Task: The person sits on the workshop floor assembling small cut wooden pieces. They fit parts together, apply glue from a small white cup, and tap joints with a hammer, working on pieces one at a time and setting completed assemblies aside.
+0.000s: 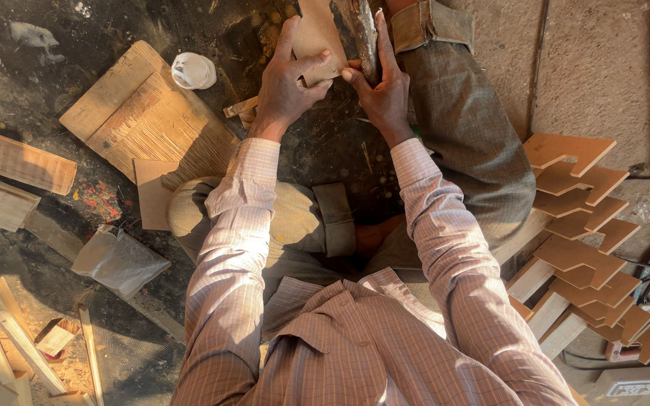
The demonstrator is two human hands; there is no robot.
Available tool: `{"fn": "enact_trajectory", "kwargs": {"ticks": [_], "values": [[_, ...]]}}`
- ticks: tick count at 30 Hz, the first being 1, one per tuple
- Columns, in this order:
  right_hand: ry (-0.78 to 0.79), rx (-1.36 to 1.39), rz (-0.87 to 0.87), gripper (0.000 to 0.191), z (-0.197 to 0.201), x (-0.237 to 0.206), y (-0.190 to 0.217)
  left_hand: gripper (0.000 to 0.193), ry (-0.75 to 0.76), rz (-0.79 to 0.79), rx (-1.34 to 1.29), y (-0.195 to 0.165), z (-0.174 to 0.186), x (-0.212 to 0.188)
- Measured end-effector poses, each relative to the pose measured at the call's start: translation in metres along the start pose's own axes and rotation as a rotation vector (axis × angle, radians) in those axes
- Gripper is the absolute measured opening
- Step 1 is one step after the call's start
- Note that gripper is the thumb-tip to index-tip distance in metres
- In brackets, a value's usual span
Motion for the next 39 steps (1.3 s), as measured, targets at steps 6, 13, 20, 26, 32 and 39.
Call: {"fn": "enact_trajectory", "kwargs": {"ticks": [6, 13, 20, 26, 32, 39], "values": [[-0.019, -0.154, 0.216, 0.108, -0.001, -0.003, 0.029, 0.045, -0.001, -0.007, -0.007, 0.000, -0.001, -0.003], [0.089, -0.113, 0.105, 0.090, 0.000, 0.004, 0.013, 0.044, 0.009, 0.048, -0.065, 0.005, -0.005, -0.002], [0.109, 0.046, -0.072, 0.084, 0.006, 0.002, -0.003, 0.045, -0.005, -0.003, -0.015, 0.000, -0.004, -0.002], [0.017, 0.121, -0.089, 0.084, 0.003, -0.002, 0.000, 0.045, -0.008, 0.001, -0.025, 0.002, -0.003, -0.001], [-0.079, 0.069, -0.068, 0.081, 0.002, -0.005, 0.002, 0.045, -0.007, -0.023, 0.004, 0.000, -0.003, 0.000], [-0.031, 0.136, -0.140, 0.084, -0.001, -0.001, -0.019, 0.046, -0.022, -0.009, -0.021, 0.002, -0.003, -0.004]]}}
Point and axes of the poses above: each hand's wrist, its own x-axis towards the middle knuckle, its own z-axis out of the back of the hand, y = z × x, the point moved 9 cm from there along x, towards the middle knuckle, and after that the axes turned 13 degrees about -z, right-handed, at the moved point
